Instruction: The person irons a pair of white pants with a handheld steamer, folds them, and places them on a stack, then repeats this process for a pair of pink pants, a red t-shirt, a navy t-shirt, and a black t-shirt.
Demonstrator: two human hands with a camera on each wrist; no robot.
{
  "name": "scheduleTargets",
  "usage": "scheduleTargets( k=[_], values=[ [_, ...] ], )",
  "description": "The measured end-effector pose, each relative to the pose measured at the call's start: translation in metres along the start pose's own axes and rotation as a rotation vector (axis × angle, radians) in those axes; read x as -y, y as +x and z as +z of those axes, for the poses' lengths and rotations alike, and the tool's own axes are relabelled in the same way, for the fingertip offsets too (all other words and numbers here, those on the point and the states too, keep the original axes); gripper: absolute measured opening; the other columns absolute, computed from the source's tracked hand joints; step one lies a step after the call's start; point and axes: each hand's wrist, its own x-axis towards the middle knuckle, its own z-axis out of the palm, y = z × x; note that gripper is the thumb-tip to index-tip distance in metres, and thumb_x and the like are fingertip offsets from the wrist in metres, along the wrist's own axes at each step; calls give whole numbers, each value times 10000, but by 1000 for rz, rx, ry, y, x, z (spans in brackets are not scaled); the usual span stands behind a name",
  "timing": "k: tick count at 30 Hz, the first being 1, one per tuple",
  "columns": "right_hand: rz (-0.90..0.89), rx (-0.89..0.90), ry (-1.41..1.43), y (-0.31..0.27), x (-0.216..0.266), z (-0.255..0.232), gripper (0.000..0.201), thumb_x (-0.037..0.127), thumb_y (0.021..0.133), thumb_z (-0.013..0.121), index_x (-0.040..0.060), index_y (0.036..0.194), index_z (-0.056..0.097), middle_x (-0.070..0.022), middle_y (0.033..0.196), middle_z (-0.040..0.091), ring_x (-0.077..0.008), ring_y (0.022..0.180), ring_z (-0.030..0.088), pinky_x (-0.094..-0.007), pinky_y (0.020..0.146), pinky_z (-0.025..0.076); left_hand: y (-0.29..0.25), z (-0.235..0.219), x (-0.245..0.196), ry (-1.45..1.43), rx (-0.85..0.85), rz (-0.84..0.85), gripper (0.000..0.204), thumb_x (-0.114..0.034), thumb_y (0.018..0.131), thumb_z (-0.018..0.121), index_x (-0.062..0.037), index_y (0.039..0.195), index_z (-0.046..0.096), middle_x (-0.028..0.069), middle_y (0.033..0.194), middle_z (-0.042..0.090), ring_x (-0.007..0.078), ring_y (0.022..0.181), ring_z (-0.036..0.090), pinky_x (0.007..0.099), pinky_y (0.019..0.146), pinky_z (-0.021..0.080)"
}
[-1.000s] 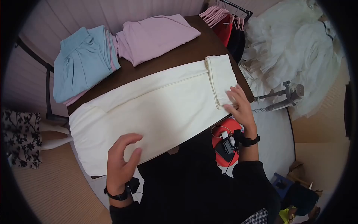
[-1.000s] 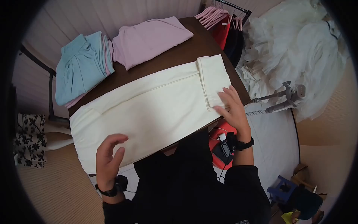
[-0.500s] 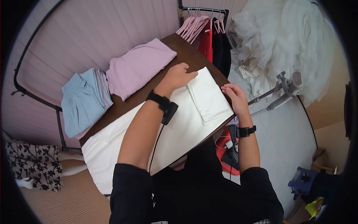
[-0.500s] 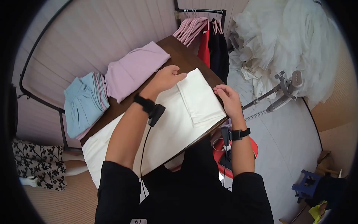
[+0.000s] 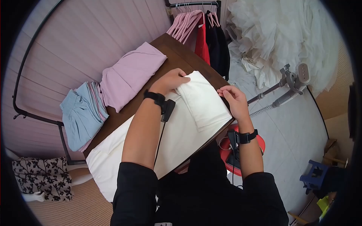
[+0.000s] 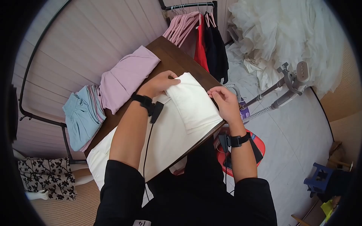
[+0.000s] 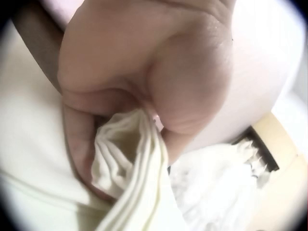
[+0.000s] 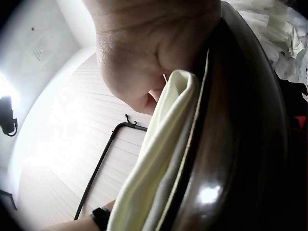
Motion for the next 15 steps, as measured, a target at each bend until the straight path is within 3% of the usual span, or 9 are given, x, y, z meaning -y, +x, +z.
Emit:
scheduleTargets(
  k=[2,4,6,9,12,14,15],
  values=[
    [5,-9,14,0,-1,-1,153,45,967,536,-50,1040,630,-107,1018,669,-156,944,644,-270,898,512,3,-8,6,-62,43,-14,282,-171,875,680,-41,1096,564,78,985,607,170,855,607,347,718,520],
    [-16,-19,25,0,-4,-1,133,49,959,551,-32,1024,636,-83,983,687,-128,902,647,-251,851,505,1,-11,11,-94,-17,12,297,-197,836,712,-40,1056,590,82,922,630,193,820,644,355,667,562],
    [-14,-17,8,1,-3,-1,134,48,960,551,-32,1025,636,-86,984,687,-130,903,647,-252,851,505,-3,-3,10,-22,-96,-17,246,-134,854,693,-32,1058,601,76,932,619,170,847,626,345,713,537],
    [-19,-20,-17,0,-3,1,135,46,957,554,-34,1028,636,-91,984,689,-132,904,647,-251,850,505,-13,3,12,203,-187,94,230,-117,848,690,-19,1039,607,70,899,618,160,826,628,324,672,544],
    [-27,-29,-42,-1,-4,1,140,47,950,566,-35,1040,635,-90,982,688,-129,902,647,-247,845,504,-18,1,16,125,-204,126,238,-107,839,691,3,1033,608,59,894,606,151,809,623,296,630,543],
    [-31,-22,-62,-1,-7,3,145,49,945,575,-33,1049,633,-88,983,686,-126,899,646,-244,840,503,-23,-3,22,-170,-134,116,242,-107,842,686,19,1034,609,56,898,599,154,814,622,282,614,539],
    [-30,-9,-109,-2,-9,2,161,44,927,593,-28,1066,632,-100,1039,667,-145,956,630,-264,882,492,-24,-3,26,-178,-140,114,242,-107,842,686,19,1034,609,56,898,599,154,814,622,282,614,539]
  ],
)
